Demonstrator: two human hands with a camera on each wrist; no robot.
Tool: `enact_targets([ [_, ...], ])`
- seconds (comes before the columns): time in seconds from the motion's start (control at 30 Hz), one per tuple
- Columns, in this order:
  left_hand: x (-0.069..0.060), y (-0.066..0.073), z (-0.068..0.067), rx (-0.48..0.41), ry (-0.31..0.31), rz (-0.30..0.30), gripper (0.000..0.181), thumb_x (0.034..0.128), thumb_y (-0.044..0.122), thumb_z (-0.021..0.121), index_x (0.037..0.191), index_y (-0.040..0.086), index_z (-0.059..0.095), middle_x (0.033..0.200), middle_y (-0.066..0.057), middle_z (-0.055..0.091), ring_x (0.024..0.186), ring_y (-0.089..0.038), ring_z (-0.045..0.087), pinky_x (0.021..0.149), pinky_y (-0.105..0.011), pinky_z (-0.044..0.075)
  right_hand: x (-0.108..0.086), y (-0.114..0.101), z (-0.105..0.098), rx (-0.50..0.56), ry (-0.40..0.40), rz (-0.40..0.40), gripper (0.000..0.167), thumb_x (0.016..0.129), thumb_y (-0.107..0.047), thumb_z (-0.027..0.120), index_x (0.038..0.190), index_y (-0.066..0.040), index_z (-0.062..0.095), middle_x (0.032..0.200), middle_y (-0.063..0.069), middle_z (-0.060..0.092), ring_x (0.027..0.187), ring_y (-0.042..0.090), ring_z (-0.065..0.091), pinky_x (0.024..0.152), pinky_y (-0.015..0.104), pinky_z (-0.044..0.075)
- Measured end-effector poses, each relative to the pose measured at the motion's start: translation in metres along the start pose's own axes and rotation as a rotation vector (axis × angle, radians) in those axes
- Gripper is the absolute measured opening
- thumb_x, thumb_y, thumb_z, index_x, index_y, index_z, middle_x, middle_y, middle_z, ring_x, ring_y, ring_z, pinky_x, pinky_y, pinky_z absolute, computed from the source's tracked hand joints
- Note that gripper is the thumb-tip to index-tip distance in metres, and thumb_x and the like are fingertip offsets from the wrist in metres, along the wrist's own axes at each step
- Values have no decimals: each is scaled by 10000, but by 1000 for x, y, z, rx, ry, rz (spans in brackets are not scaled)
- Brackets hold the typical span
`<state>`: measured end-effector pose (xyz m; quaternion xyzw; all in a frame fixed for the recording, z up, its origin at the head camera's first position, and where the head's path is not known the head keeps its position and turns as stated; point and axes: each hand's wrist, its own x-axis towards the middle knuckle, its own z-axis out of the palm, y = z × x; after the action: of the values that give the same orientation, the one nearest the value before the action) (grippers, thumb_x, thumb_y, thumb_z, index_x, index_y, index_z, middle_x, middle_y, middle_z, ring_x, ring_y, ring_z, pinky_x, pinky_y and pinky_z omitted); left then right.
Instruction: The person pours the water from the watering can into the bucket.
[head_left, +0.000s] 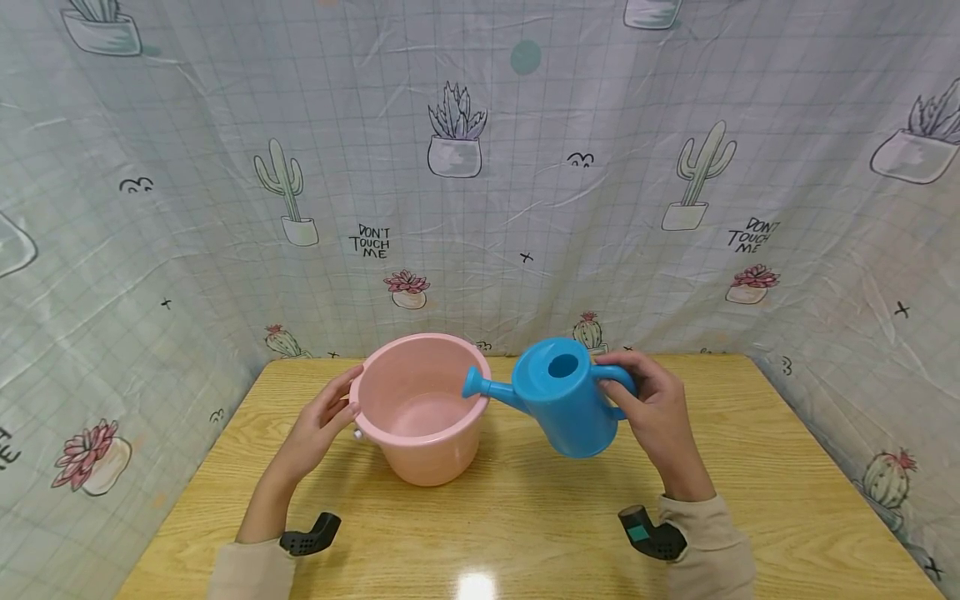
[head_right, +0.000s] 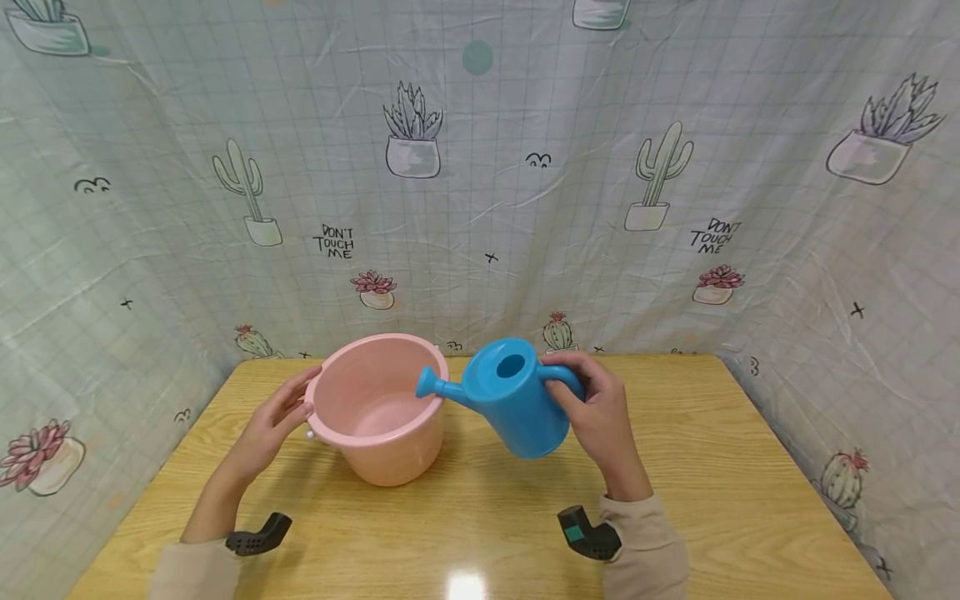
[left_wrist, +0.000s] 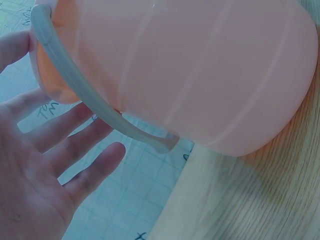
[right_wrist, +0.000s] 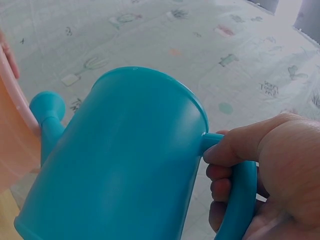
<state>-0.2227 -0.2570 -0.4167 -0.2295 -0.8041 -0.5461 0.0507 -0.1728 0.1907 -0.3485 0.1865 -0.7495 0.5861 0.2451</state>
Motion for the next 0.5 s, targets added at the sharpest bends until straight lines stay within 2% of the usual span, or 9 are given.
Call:
enact_targets([
  [0.33,4,-2,-3,-3,-5,5,543,1006,90,489,1517,170,326,1507,-171,388,1270,-59,498,935,-115,458,1,-1,2,-6,3,8,232,914,43,599,1143,35,634,1091,-82,665,981,58,627,853,164,507],
  [0.5,5,-3,-4,0,-7,4,541,1006,95,493,1515,172,331,1510,-169,386,1280,-86,497,935,-116,459,3,-1,3,-13,7,16,229,915,37,600,1142,34,634,1084,-84,664,973,56,626,849,163,507],
])
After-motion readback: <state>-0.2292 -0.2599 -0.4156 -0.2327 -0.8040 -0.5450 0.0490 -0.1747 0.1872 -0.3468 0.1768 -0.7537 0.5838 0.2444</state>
